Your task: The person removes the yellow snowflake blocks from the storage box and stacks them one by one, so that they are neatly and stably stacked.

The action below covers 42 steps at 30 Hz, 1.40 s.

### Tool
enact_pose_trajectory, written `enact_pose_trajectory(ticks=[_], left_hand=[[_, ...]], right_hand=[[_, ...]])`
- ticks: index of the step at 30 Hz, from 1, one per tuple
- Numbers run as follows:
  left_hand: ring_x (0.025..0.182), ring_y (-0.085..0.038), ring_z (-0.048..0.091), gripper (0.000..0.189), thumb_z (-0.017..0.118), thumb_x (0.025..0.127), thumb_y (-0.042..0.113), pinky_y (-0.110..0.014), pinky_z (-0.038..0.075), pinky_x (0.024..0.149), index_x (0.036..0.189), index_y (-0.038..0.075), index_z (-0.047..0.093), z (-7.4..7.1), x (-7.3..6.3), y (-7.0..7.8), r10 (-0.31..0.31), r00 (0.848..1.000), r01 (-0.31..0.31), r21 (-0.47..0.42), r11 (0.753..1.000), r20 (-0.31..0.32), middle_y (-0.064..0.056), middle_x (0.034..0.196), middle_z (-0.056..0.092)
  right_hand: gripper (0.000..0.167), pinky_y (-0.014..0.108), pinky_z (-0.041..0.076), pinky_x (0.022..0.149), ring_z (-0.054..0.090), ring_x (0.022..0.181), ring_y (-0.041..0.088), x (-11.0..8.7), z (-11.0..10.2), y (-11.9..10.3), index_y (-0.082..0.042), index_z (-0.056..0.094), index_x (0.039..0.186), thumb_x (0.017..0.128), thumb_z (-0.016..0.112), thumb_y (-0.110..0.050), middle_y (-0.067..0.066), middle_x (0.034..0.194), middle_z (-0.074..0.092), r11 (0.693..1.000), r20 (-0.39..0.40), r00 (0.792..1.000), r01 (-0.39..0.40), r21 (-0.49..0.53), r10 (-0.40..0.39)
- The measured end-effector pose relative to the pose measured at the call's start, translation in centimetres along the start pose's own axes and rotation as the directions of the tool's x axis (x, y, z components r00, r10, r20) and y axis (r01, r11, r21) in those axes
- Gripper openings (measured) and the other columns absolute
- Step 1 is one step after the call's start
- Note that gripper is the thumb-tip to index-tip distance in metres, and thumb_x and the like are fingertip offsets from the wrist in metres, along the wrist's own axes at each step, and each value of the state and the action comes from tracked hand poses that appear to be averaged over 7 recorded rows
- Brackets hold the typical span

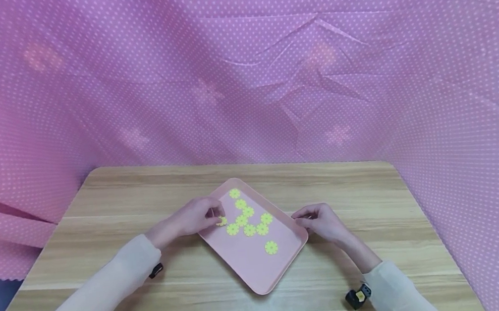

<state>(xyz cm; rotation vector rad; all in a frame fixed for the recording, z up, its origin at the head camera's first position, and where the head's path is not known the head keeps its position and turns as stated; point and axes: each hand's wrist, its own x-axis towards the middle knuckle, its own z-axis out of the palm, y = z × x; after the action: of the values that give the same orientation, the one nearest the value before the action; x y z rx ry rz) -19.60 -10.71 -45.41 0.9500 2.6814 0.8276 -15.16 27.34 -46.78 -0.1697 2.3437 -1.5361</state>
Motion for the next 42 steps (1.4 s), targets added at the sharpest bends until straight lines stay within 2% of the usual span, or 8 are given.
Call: enact_pose_trajectory(ticks=[4,11,17,22,30,37,42], left_hand=[[0.082,-0.007,0.062,0.007,0.076,0.094,0.008,-0.021,0.056,0.074,0.1,0.011,0.075,-0.6,-0.5,0.2,-0.02,1.0,0.018,-0.066,0.998,-0.024,0.001,0.091,0.073],[0.081,-0.007,0.062,0.005,0.077,0.095,0.013,-0.02,0.054,0.072,0.099,0.014,0.074,-1.9,-2.0,0.0,-0.091,0.994,0.081,-0.159,0.984,-0.057,0.003,0.091,0.073],[0.081,-0.009,0.063,0.006,0.077,0.095,0.016,-0.021,0.054,0.072,0.101,0.015,0.076,-3.3,-4.3,-0.9,-0.115,0.986,0.095,-0.161,0.982,-0.123,0.003,0.091,0.075],[0.079,-0.008,0.062,0.008,0.078,0.095,0.018,-0.021,0.054,0.07,0.102,0.014,0.077,-4.2,-6.3,-2.1,-0.133,0.973,0.105,-0.152,0.983,-0.189,0.002,0.09,0.076],[0.075,-0.007,0.06,0.007,0.079,0.094,0.015,-0.02,0.052,0.067,0.1,0.012,0.077,-5.4,-9.2,-3.6,-0.18,0.95,0.137,-0.178,0.975,-0.256,0.0,0.085,0.074],[0.076,-0.007,0.06,0.009,0.079,0.093,0.013,-0.02,0.052,0.068,0.101,0.009,0.077,-5.0,-11.3,-4.9,-0.245,0.941,0.192,-0.23,0.954,-0.233,-0.002,0.087,0.074],[0.079,-0.006,0.062,0.008,0.078,0.093,0.012,-0.019,0.055,0.071,0.101,0.011,0.076,-4.0,-11.9,-5.7,-0.281,0.941,0.233,-0.243,0.942,-0.187,-0.001,0.089,0.074]], right_hand=[[0.029,0.025,0.062,0.067,0.066,0.079,0.007,0.1,-0.1,0.0,0.011,0.071,0.123,0.099,0.07,-0.005,0.027,0.117,0.075,1.0,0.005,1.0,-0.006,0.002,0.006],[0.029,0.026,0.062,0.066,0.067,0.078,0.007,0.1,-0.2,-0.1,0.011,0.07,0.123,0.098,0.07,-0.005,0.029,0.117,0.075,1.0,0.014,1.0,-0.001,0.004,0.001],[0.029,0.025,0.062,0.066,0.066,0.078,0.007,0.2,-0.1,0.0,0.01,0.071,0.122,0.098,0.07,-0.005,0.029,0.117,0.074,1.0,0.014,1.0,0.003,-0.002,-0.003],[0.029,0.025,0.061,0.065,0.066,0.076,0.006,0.2,0.0,0.1,0.011,0.071,0.122,0.098,0.07,-0.005,0.029,0.116,0.075,1.0,0.01,1.0,0.004,0.005,-0.004],[0.029,0.023,0.06,0.064,0.065,0.075,0.006,0.2,-0.1,0.0,0.011,0.071,0.122,0.097,0.07,-0.004,0.03,0.116,0.074,1.0,0.01,1.0,0.008,0.003,-0.008],[0.029,0.025,0.062,0.067,0.066,0.079,0.007,0.2,-0.1,-0.1,0.01,0.071,0.123,0.098,0.07,-0.006,0.029,0.119,0.074,1.0,0.011,1.0,0.002,-0.007,-0.001],[0.028,0.025,0.061,0.066,0.066,0.078,0.007,0.3,-0.3,-0.2,0.01,0.072,0.122,0.098,0.07,-0.005,0.029,0.118,0.074,1.0,0.011,1.0,0.005,-0.008,-0.005]])
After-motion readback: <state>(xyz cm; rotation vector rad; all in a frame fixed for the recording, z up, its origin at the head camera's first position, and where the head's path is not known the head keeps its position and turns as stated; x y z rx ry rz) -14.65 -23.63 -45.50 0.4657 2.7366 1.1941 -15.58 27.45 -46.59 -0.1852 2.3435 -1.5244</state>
